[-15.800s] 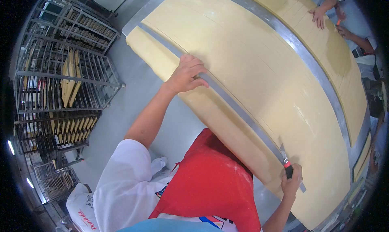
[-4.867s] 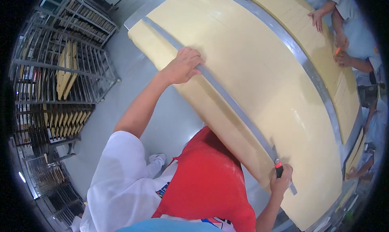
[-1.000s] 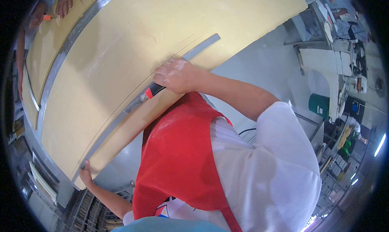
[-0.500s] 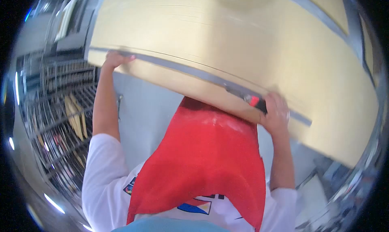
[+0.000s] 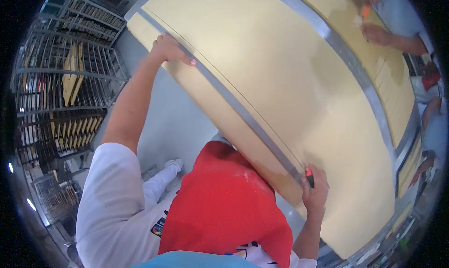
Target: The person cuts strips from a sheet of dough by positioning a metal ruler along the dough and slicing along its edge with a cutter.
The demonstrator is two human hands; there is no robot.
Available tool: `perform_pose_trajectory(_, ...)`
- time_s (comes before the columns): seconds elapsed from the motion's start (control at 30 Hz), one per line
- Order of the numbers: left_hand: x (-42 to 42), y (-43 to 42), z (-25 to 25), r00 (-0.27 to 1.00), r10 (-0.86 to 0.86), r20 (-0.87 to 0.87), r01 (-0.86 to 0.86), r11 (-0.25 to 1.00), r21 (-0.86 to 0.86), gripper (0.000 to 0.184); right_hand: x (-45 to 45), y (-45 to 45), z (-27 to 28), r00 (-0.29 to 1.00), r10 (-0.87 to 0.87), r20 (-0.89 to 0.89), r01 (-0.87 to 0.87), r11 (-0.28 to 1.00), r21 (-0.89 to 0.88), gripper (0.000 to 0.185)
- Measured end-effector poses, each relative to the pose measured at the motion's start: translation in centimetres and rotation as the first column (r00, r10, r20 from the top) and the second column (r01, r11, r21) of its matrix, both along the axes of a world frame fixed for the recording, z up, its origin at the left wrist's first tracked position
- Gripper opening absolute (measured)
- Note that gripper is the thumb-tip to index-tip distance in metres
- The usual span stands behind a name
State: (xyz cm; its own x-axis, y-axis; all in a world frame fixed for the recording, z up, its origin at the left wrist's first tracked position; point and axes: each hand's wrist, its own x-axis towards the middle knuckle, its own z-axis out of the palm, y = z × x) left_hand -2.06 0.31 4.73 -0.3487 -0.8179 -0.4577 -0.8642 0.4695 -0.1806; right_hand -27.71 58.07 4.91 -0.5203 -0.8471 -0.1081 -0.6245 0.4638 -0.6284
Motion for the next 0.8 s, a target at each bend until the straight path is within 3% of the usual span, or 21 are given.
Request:
perform_pose_trajectory(0.07,0.1,0.1,0.4,1.0,0.004,-0.012,-0.004,1.0,-0.01,0.137,-1.0,-3.3,0.1,1.0,-0.024,0.015,0.025,0.995,-0.093,0.045)
perform_pose_trajectory(0.13,0.0,0.5,0.4,1.0,-0.026,0.013,0.026,1.0,0.002,0.136,-1.1,-9.9,2.0,0.937,-0.228,0.266,0.191,0.969,0.158,0.05)
perform_pose_trajectory(0.2,0.6,0.9,0.3,0.999,-0.027,-0.031,0.027,0.999,-0.027,0.136,-1.6,-16.3,0.2,0.988,0.031,0.153,-0.035,0.999,0.024,0.056)
perform_pose_trajectory(0.3,1.5,1.1,-0.3,0.994,-0.045,-0.099,0.036,0.995,-0.094,0.137,1.3,-29.4,0.4,0.952,0.27,0.143,-0.265,0.963,-0.053,0.062)
perform_pose_trajectory(0.47,2.4,1.4,0.6,0.974,-0.05,-0.222,0.018,0.989,-0.144,0.149,9.0,-51.6,-1.1,0.773,0.627,-0.094,-0.626,0.733,-0.265,0.059)
perform_pose_trajectory(0.53,2.6,1.5,1.3,0.963,-0.04,-0.268,0.032,0.999,-0.036,0.145,12.9,-59.0,-0.2,0.748,0.654,-0.112,-0.663,0.735,-0.141,0.058)
perform_pose_trajectory(0.6,2.8,1.5,1.3,0.955,-0.032,-0.294,0.023,0.999,-0.036,0.143,16.1,-65.9,-1.2,0.727,0.666,-0.166,-0.682,0.728,-0.068,0.061)
perform_pose_trajectory(0.8,3.2,0.8,1.6,0.956,0.001,-0.293,0.013,0.999,0.046,0.141,22.2,-77.0,-2.2,0.717,0.66,-0.223,-0.68,0.733,-0.02,0.061)
